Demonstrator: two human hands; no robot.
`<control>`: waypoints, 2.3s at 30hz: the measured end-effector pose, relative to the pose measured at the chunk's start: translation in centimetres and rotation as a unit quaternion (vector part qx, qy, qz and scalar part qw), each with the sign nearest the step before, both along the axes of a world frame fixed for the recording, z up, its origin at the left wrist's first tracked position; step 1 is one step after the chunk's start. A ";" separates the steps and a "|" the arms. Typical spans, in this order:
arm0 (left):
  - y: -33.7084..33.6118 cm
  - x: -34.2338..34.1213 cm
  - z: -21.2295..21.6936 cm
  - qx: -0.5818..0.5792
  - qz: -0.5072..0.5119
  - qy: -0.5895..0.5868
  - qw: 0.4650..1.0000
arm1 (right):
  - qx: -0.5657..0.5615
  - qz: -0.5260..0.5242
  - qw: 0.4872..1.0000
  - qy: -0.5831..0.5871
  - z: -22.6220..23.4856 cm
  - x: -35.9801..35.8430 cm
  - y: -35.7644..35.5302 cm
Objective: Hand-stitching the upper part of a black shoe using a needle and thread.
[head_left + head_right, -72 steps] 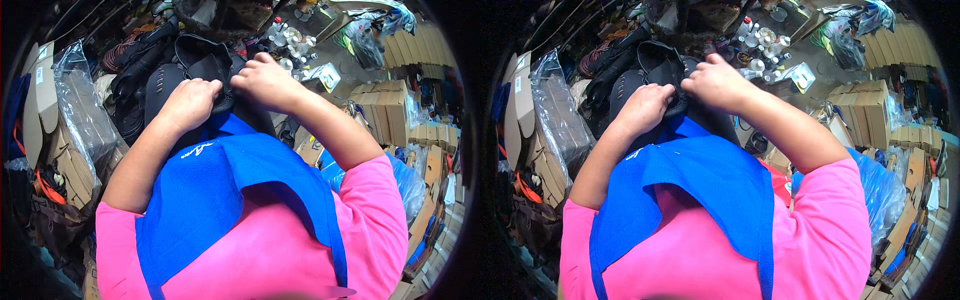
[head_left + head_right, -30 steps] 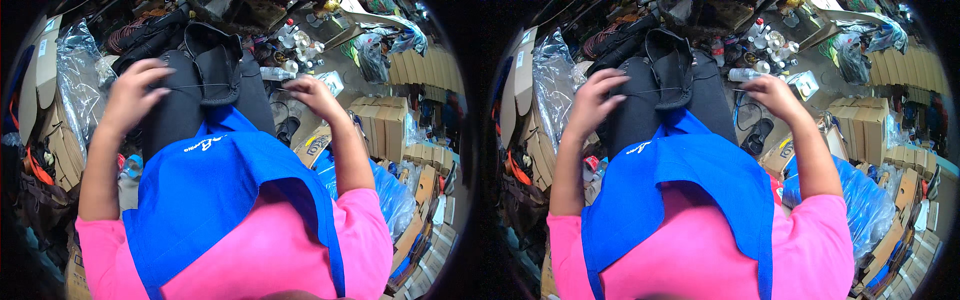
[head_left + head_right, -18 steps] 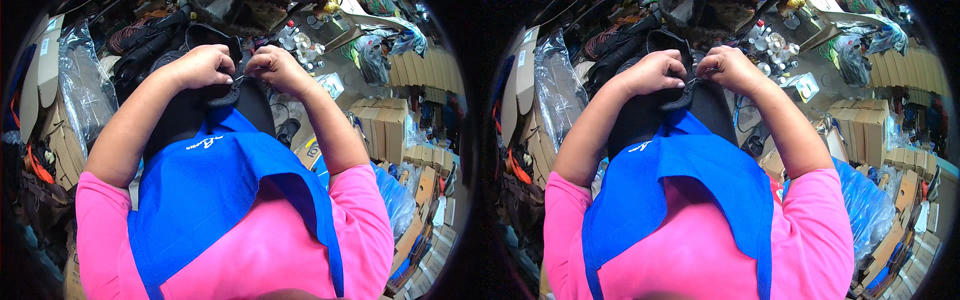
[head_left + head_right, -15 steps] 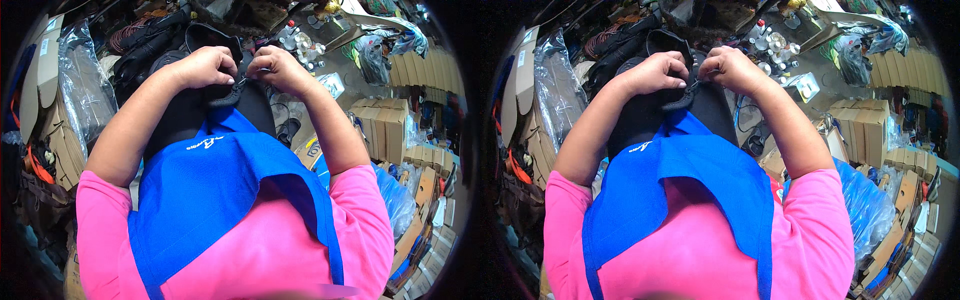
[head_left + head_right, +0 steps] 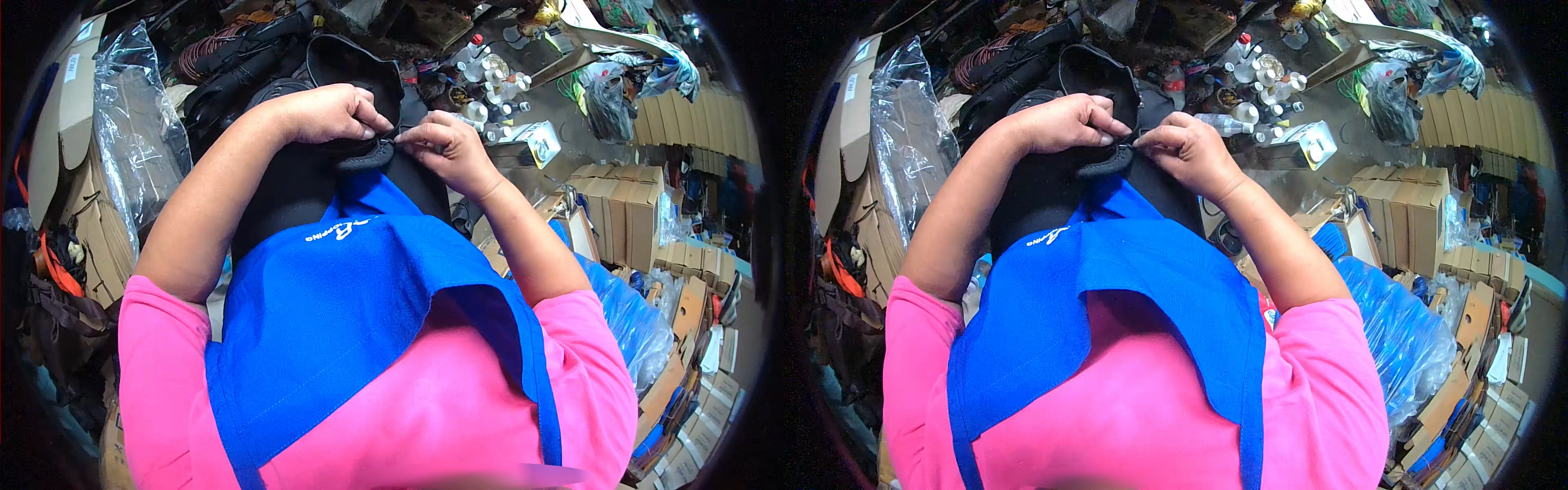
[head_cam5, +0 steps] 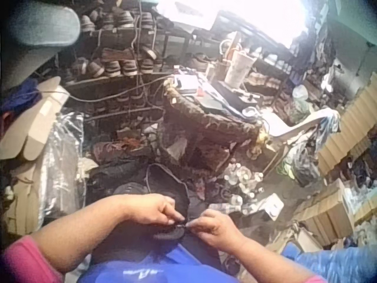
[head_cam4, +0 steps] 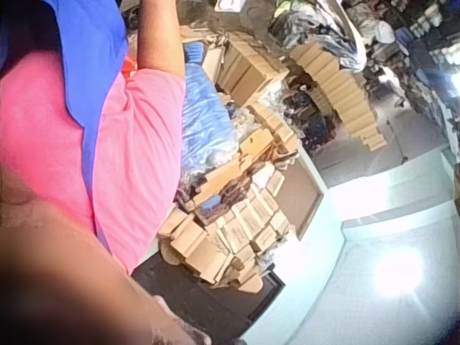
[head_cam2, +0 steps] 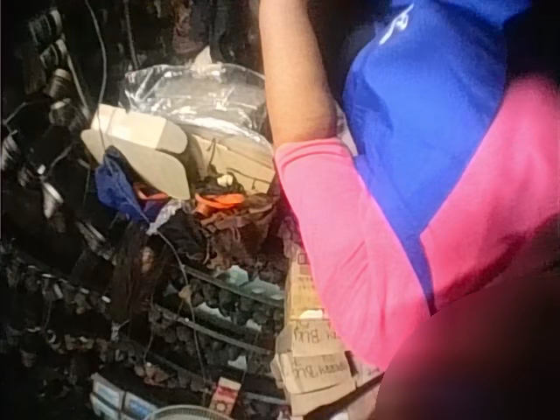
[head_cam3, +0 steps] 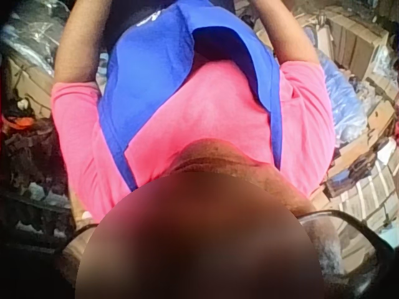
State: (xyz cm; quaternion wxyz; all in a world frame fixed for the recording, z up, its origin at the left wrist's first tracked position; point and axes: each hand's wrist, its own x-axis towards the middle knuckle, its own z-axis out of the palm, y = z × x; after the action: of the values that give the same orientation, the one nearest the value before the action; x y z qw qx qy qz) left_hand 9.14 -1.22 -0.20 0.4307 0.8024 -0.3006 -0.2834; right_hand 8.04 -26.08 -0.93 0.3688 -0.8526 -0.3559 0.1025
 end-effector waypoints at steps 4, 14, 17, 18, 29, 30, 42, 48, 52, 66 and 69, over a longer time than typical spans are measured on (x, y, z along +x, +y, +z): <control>-0.1 0.0 0.2 0.024 -0.020 -0.009 0.999 | -0.037 0.015 0.998 -0.053 1.2 -0.2 0.4; -0.3 -0.5 -0.2 0.048 -0.022 -0.128 0.990 | -0.286 0.151 0.922 -0.213 6.2 -0.6 4.6; -0.7 -0.2 -0.5 0.030 0.061 -0.150 0.986 | -0.284 0.155 0.931 -0.170 4.6 0.6 4.2; -0.7 -0.1 -0.7 0.027 0.069 -0.136 0.988 | -0.258 0.133 0.948 -0.131 4.0 0.7 4.1; -1.5 -4.2 0.3 0.041 0.299 -0.223 0.927 | -0.145 0.026 0.989 0.026 2.0 1.0 3.0; -1.2 -5.3 0.4 0.027 0.316 -0.241 0.917 | -0.084 -0.010 0.991 0.104 2.0 0.7 2.6; 9.0 -7.5 3.4 0.222 0.328 -0.044 0.917 | 0.235 -0.119 0.862 0.434 3.0 1.3 -7.3; 2.3 -5.7 1.7 -0.595 0.330 0.279 0.678 | -0.293 -0.068 0.953 -0.028 2.2 -1.7 -1.9; 6.9 -3.5 -1.0 -0.529 0.368 0.353 0.679 | -0.250 -0.010 0.960 -0.127 -0.2 -1.8 -5.5; 0.8 -5.6 0.6 -0.032 0.282 -0.205 0.937 | 0.002 -0.097 0.995 0.030 3.7 1.9 -2.3; -1.4 -2.9 -1.4 -0.064 0.317 -0.233 0.917 | -0.156 0.083 0.984 -0.032 4.8 2.4 2.3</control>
State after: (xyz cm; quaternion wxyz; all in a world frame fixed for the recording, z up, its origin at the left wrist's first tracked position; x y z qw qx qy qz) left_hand 6.21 -2.58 -1.59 0.4662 0.8697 -0.1395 0.0824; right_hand 10.43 -23.76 3.91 0.2104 -0.8699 -0.4166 0.1596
